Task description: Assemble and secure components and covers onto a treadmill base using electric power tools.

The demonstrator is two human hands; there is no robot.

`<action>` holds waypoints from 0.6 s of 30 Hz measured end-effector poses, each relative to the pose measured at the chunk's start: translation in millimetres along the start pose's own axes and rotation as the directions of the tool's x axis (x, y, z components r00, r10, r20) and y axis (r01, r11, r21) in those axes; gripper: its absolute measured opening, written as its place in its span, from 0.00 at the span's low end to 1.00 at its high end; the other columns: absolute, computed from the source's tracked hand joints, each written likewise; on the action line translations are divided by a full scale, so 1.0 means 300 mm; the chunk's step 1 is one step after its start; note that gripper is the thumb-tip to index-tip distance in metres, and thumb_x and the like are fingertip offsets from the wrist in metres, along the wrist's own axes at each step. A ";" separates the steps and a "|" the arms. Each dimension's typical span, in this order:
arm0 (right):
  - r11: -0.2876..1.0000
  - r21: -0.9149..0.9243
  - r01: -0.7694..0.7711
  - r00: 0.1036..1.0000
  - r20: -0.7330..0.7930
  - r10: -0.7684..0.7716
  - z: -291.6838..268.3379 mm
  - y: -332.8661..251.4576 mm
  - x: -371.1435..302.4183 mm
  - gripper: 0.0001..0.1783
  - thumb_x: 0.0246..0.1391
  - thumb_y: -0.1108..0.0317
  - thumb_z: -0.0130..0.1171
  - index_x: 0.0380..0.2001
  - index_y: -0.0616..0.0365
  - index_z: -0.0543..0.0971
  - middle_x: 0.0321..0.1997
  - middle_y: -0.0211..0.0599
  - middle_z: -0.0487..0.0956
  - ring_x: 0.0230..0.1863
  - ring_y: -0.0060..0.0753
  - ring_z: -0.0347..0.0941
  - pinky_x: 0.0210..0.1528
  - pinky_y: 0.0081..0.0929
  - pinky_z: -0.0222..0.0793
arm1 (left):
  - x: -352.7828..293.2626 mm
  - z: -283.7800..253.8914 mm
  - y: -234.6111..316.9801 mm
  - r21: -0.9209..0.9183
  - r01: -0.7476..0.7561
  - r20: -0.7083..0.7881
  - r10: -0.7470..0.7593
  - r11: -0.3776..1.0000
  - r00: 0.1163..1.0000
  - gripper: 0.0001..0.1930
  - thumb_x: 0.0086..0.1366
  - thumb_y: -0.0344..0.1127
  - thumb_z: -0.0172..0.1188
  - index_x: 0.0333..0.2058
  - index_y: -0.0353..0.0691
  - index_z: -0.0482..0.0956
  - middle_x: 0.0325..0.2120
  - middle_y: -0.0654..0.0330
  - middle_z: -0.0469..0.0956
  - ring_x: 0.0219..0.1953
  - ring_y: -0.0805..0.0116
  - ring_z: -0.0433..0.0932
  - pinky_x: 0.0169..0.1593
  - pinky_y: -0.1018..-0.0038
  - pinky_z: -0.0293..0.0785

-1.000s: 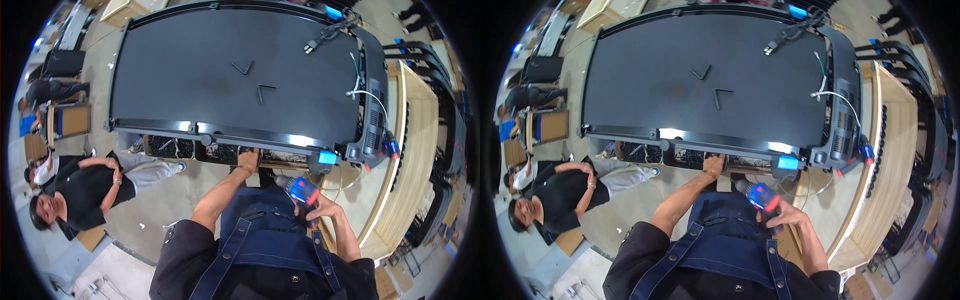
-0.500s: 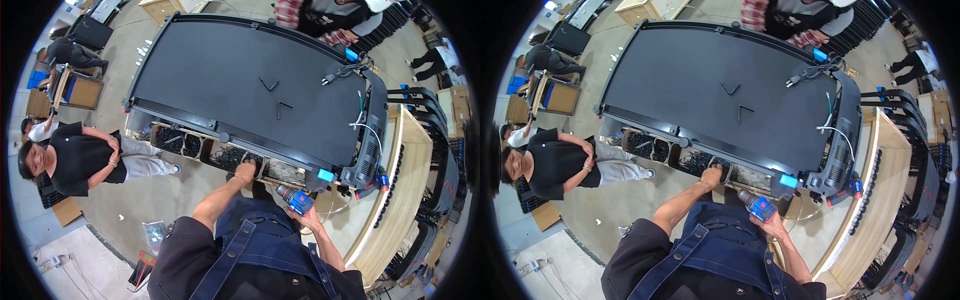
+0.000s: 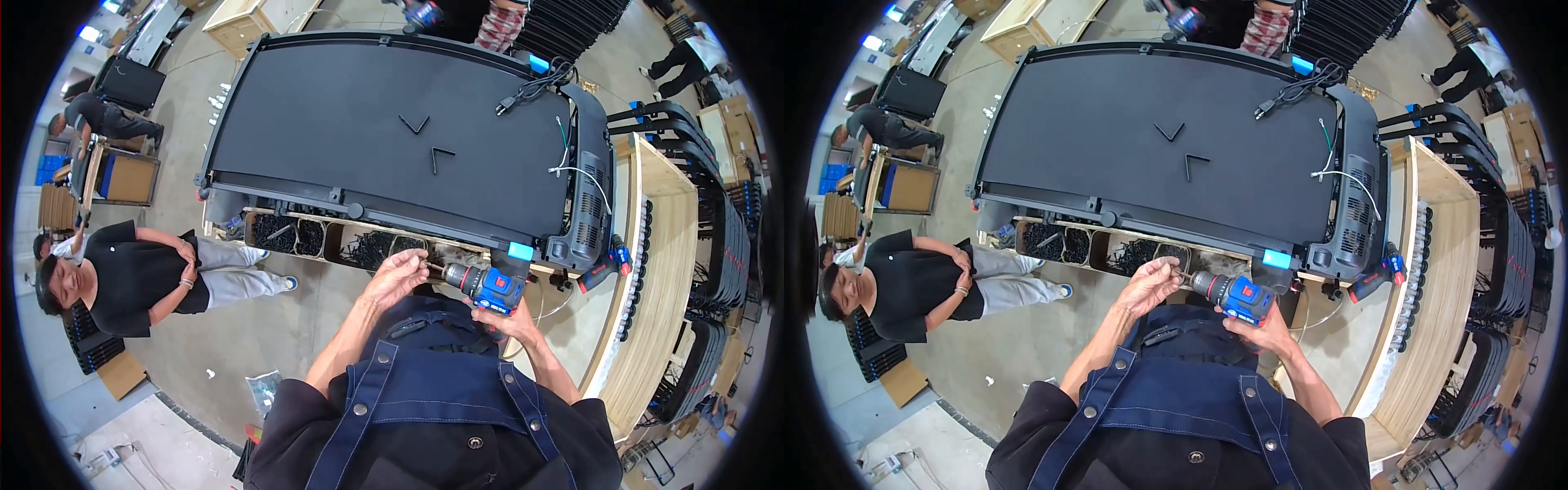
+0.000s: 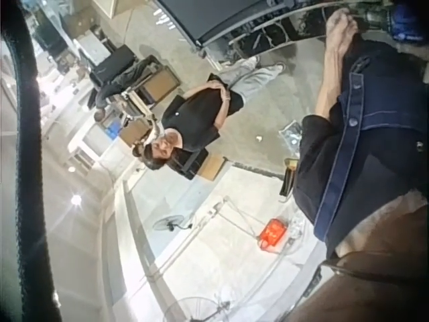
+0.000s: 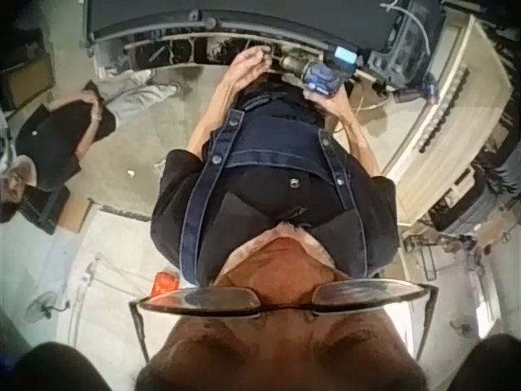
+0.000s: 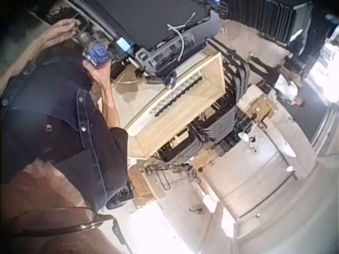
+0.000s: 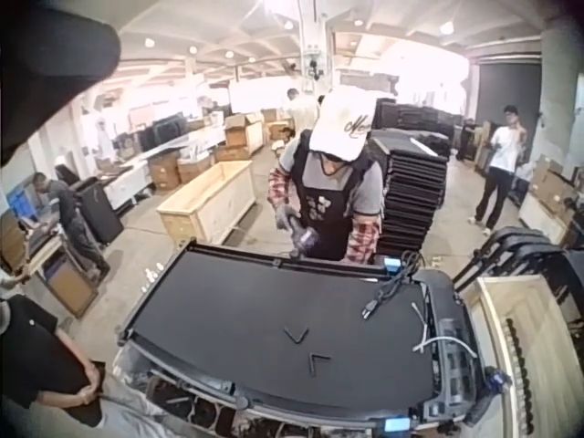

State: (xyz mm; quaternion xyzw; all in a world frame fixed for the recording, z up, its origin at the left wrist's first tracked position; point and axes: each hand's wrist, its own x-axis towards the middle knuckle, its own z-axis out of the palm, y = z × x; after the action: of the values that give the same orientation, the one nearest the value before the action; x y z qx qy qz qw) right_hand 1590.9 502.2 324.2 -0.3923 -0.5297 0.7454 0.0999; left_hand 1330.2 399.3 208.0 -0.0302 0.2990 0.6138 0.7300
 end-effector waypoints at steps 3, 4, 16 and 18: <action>0.998 -0.027 -0.062 0.998 0.032 0.063 -0.012 -0.031 0.004 0.25 0.46 0.75 0.71 0.51 0.60 0.78 0.43 0.36 0.86 0.41 0.19 0.81 0.46 0.25 0.77 | -0.017 0.041 0.020 -0.033 -0.010 0.061 0.012 0.999 0.998 0.15 0.68 0.31 0.63 0.51 0.32 0.77 0.38 0.55 0.82 0.38 0.67 0.83 0.46 0.73 0.84; 0.998 -0.025 -0.057 0.998 0.033 0.057 -0.015 -0.034 0.003 0.25 0.46 0.75 0.71 0.51 0.60 0.78 0.43 0.36 0.86 0.41 0.19 0.81 0.46 0.25 0.77 | -0.020 0.044 0.023 -0.029 -0.007 0.107 0.010 1.000 0.994 0.15 0.68 0.31 0.63 0.50 0.32 0.77 0.38 0.55 0.82 0.39 0.66 0.83 0.46 0.73 0.83; 0.996 0.043 0.074 0.997 0.035 -0.075 -0.056 -0.005 0.002 0.27 0.46 0.73 0.73 0.51 0.60 0.77 0.42 0.37 0.85 0.42 0.24 0.81 0.51 0.28 0.77 | -0.024 0.133 0.092 0.307 -0.074 0.120 0.039 0.949 0.992 0.15 0.64 0.36 0.68 0.44 0.32 0.80 0.35 0.55 0.82 0.38 0.67 0.81 0.46 0.74 0.80; 0.993 -0.030 0.117 0.993 0.035 -0.116 -0.080 0.006 0.000 0.27 0.47 0.72 0.73 0.52 0.58 0.76 0.42 0.36 0.85 0.41 0.23 0.81 0.46 0.26 0.78 | -0.003 0.160 0.090 0.507 -0.154 0.083 0.129 0.848 0.988 0.16 0.66 0.39 0.67 0.44 0.33 0.80 0.34 0.57 0.82 0.37 0.69 0.82 0.45 0.74 0.80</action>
State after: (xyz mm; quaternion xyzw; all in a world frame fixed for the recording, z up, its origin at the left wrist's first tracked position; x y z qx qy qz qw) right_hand 1607.9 518.4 319.5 -0.3499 -0.5653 0.7359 0.1282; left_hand 1324.5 424.9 256.5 0.2010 0.4359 0.5648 0.6713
